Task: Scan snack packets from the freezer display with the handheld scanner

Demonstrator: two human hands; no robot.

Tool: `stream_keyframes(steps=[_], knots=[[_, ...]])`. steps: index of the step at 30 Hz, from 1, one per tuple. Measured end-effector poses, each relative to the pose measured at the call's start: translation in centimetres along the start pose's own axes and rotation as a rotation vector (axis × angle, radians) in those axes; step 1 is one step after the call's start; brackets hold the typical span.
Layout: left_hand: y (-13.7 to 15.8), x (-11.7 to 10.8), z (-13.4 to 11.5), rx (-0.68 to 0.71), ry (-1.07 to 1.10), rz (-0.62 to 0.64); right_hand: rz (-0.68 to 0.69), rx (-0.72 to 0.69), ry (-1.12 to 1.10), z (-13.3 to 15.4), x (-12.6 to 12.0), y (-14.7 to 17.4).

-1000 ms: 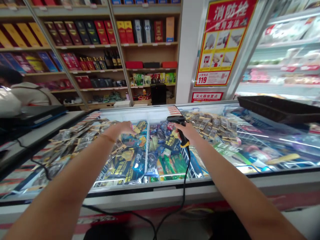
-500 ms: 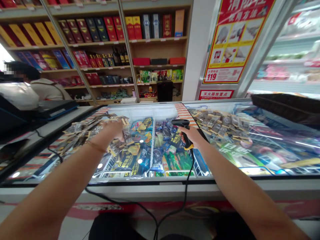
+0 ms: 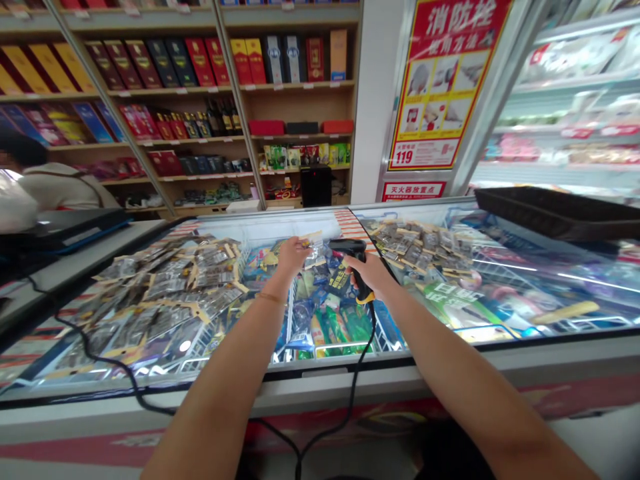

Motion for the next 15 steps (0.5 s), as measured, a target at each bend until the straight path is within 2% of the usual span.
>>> stream_keyframes(steps=[3,11,15], knots=[[0.5,0.9,1.1,0.004,0.005,-0.047,0.013,0.002,0.018,0.0,0.1,0.0],[1.1,-0.7,3.6,-0.125,0.088,-0.137,0.051,0.005,0.062,-0.7,0.8,0.1],[1.3,-0.8,3.8,-0.145,0.127,-0.113,0.101,-0.034,0.121,-0.6,1.4,0.6]])
Point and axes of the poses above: each hand's wrist, its own y-axis away from the middle knuckle, its own x-axis out of the palm, z = x × y, the point moved 6 cm from there along -y, towards the middle knuckle, and after that the axes turned 1 degree about y, right-handed, at the moved point
